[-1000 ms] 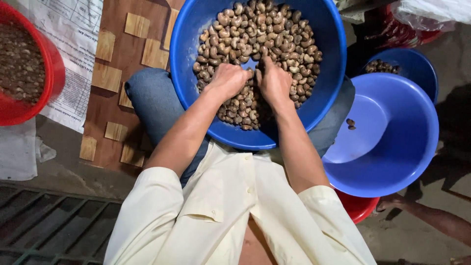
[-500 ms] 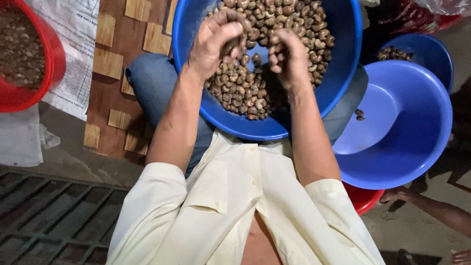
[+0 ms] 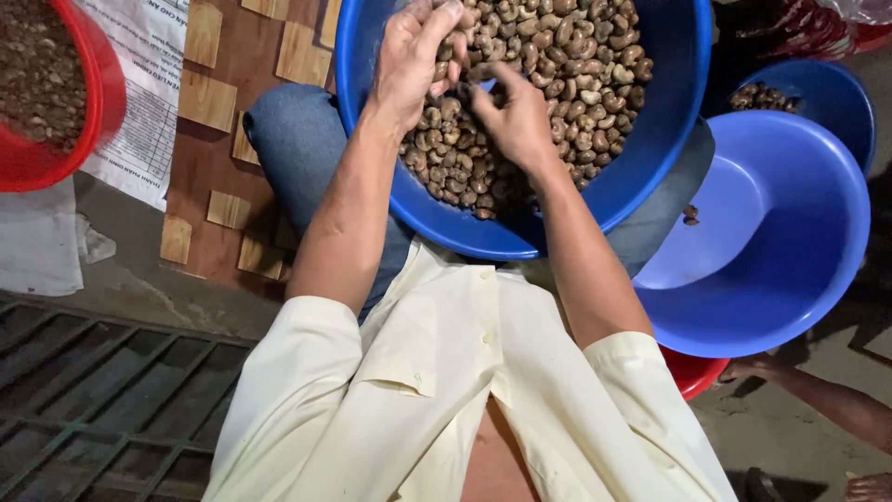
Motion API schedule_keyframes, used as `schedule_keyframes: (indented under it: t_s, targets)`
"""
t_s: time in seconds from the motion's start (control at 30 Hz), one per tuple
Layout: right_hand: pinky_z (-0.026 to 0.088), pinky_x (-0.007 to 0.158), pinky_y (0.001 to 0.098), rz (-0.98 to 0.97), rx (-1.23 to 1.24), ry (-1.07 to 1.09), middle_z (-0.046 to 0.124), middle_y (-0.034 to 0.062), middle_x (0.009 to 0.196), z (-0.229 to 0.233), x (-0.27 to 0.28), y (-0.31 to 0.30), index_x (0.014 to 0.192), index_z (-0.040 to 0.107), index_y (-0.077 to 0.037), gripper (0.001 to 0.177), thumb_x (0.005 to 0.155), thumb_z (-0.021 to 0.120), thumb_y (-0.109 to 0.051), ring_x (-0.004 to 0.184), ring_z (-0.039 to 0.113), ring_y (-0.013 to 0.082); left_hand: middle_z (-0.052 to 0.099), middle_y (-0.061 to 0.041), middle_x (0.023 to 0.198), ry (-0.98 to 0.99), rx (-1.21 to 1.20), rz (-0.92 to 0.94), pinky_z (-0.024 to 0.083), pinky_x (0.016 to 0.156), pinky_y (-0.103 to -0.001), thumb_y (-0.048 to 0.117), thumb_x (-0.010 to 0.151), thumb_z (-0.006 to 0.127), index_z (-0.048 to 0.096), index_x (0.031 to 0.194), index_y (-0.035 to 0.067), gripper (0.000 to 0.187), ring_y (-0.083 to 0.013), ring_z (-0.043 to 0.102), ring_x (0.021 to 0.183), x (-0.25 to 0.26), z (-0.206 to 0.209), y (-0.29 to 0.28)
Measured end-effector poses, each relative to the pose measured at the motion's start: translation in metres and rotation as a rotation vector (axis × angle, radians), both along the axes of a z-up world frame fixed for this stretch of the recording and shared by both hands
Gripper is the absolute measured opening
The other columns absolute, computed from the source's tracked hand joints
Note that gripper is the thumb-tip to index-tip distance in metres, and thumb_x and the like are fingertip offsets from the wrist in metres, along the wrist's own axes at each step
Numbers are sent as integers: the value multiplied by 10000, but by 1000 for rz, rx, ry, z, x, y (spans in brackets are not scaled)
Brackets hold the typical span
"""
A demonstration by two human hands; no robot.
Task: Sorting cashews by hand from a large blue bowl into smaller red and blue bowls.
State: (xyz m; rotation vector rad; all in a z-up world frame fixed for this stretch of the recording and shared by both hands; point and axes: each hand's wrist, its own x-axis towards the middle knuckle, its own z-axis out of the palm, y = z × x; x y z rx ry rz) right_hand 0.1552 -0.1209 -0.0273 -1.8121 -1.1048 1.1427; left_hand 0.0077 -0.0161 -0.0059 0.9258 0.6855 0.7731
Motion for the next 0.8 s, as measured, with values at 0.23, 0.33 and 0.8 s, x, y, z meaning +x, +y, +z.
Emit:
schedule_keyframes:
  t_s: [0.23, 0.33, 0.8]
  targets:
    - [620, 531, 389, 443, -24, -775, 722, 117, 900, -50, -2, 6, 1199, 654, -108, 257, 952, 723, -127, 576, 614, 224, 661, -19, 674, 145, -62, 26, 349, 331, -169, 266, 946, 661, 703, 922, 61, 211, -56, 549, 457, 3, 9, 0]
    - [617, 591, 437, 365, -36, -632, 728, 112, 877, -51, 3, 4, 1150, 647, -118, 170, 992, 675, -173, 640, 657, 249, 661, -15, 693, 224, -75, 26, 342, 334, -169, 239, 953, 649, 699, 934, 74, 173, -49, 544, 469, 6, 2, -2]
    - [252, 1059, 876, -503, 80, 902, 184, 266, 1669, -17, -10, 3, 1496, 463, -120, 824, 867, 535, -648, 1536, 109, 520, 609, -144, 1207, 272, 623, -132, 623, 880, -402, 137, 1034, 449, 560, 1231, 80, 233, -264, 628, 1023, 43, -18, -45]
